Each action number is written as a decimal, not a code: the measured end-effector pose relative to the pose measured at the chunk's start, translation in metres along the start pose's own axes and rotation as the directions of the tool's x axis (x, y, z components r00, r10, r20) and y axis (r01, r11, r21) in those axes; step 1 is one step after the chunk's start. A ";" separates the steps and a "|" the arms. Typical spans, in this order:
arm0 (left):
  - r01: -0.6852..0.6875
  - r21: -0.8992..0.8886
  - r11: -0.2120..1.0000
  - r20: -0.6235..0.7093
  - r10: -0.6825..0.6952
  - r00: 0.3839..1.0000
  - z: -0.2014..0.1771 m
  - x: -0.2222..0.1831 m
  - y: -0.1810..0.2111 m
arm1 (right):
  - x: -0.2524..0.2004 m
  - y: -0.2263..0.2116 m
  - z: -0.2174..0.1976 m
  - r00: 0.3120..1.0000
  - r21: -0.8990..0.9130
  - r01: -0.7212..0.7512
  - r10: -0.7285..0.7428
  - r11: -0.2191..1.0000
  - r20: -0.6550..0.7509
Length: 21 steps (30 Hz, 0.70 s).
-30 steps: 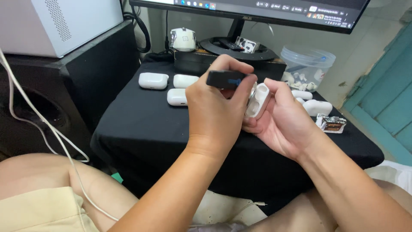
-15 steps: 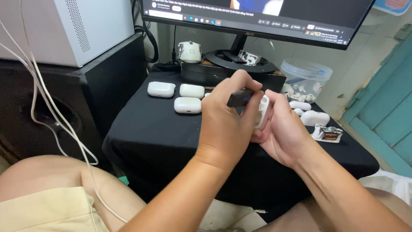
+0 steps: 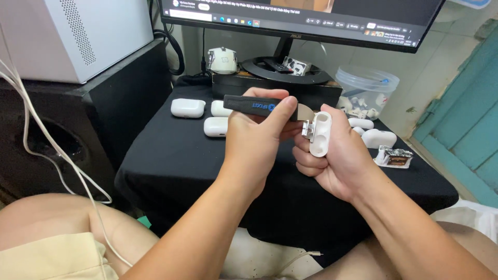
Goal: Disassembling and inspecting earbud charging cases using a prying tool at a workbench
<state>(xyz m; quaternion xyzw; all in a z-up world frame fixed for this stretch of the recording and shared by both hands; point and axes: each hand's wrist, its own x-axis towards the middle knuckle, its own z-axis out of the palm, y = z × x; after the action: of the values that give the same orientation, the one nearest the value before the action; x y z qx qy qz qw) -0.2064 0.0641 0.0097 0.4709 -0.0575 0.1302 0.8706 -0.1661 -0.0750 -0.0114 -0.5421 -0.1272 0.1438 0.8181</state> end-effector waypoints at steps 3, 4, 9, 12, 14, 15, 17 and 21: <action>-0.066 -0.078 0.995 -0.029 0.064 0.998 0.000 0.004 -0.014 | 0.002 0.001 -0.002 1.000 0.014 -0.010 0.010 1.000 -0.012; -0.064 -0.077 0.995 -0.030 0.062 0.998 0.003 -0.003 -0.012 | 0.004 0.002 -0.003 1.000 0.015 -0.011 0.011 1.000 -0.013; -0.586 0.486 0.649 0.146 0.600 0.786 0.013 -0.021 -0.014 | -0.003 -0.006 0.018 0.989 0.030 -0.060 0.063 0.998 -0.131; -0.609 0.468 0.640 0.180 0.606 0.775 0.014 -0.015 -0.015 | 0.003 -0.005 0.006 0.992 0.072 -0.116 0.119 0.991 -0.039; -0.580 0.475 0.662 0.180 0.572 0.800 0.014 -0.011 -0.011 | 0.005 -0.005 0.003 0.994 0.070 -0.110 0.111 0.991 -0.015; -0.548 0.481 0.684 0.182 0.534 0.826 0.013 -0.009 -0.009 | 0.005 -0.005 0.000 0.995 0.071 -0.104 0.104 0.992 0.004; -0.382 0.480 0.790 0.070 0.400 0.914 0.017 -0.006 0.000 | 0.006 -0.003 -0.006 0.995 0.079 -0.100 0.099 0.992 0.007; -0.096 0.096 0.991 0.014 0.095 0.995 0.015 0.007 0.000 | 0.004 -0.005 -0.010 0.992 0.112 -0.097 0.087 0.989 0.096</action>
<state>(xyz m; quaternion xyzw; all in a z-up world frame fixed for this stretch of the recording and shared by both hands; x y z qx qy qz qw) -0.1991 0.0528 0.0197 0.5098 -0.0778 0.1720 0.8393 -0.1585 -0.0835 -0.0107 -0.4916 -0.1304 0.2131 0.8342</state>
